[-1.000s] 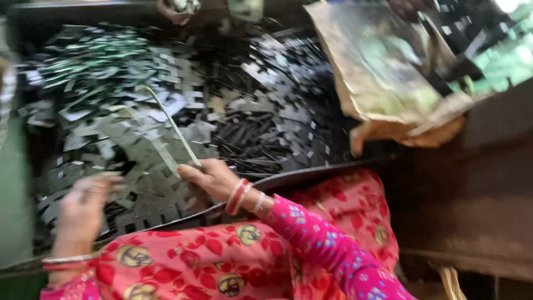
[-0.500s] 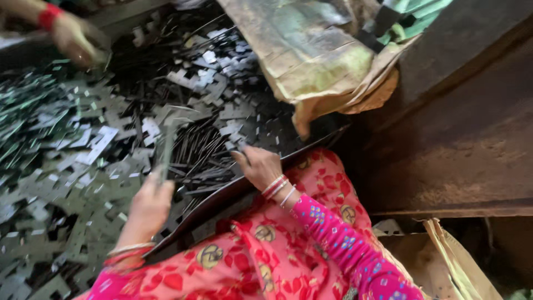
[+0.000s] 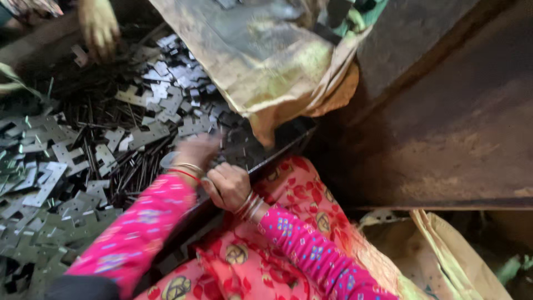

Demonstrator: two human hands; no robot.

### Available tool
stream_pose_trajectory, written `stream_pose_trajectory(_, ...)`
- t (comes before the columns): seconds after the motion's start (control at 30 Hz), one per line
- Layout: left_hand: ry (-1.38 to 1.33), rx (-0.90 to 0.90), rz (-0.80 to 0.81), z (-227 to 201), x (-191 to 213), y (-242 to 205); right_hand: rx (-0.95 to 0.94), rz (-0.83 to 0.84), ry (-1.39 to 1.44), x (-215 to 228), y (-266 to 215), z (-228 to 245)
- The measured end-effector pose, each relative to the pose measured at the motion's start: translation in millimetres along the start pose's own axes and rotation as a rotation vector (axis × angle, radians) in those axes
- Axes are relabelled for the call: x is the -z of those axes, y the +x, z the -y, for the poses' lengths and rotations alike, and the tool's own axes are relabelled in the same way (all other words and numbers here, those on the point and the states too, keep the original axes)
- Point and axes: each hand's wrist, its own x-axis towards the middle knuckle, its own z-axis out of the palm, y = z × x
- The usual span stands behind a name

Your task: The person inserts metal rods into small metal plates and places the assembled units into a sack. The person repeatedly picks up plates and rods from a large pile, aligns them, and transfers the finished assemblies to a nearby bag.

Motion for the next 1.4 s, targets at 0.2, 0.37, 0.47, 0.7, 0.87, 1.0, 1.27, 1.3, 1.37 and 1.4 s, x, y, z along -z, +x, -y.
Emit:
stream_pose_trajectory(0.2, 0.244, 0.148, -0.030, 109, 67, -164, -0.042, -0.025, -0.039, -8, 0, 5)
stream_pose_trajectory(0.37, 0.278, 0.273, -0.097, 99, 49, -198, -0.006, -0.043, -0.091, -11, 0, 14)
stream_pose_trajectory(0.47, 0.074, 0.096, -0.207, 49, 36, -129, 0.030, -0.045, -0.030, -5, 0, 8)
stream_pose_trajectory(0.7, 0.148, -0.183, -0.157, -40, -18, 49, 0.008, -0.127, 0.241, 10, -5, 2)
stream_pose_trajectory(0.87, 0.117, -0.094, -0.064, -40, -67, 71, -0.011, -0.106, 0.311, 17, -1, -9)
stream_pose_trajectory(1.0, 0.056, -0.031, -0.065, -24, -37, 23, -0.022, -0.088, 0.382, 24, -4, -2)
stream_pose_trajectory(1.27, 0.303, 0.236, 0.199, 78, 57, -125, 0.012, -0.086, 0.287, 11, -8, -7)
stream_pose_trajectory(1.3, 0.338, 0.249, 0.180, 86, 58, -138, 0.006, -0.079, 0.255, 6, -5, -7)
stream_pose_trajectory(1.37, 0.214, 0.328, 0.029, 88, 54, -145, 0.012, -0.075, 0.224, 1, -2, -6)
stream_pose_trajectory(1.4, 0.149, 0.362, -0.048, 82, 49, -141, 0.024, -0.078, 0.225, 1, -3, -7)
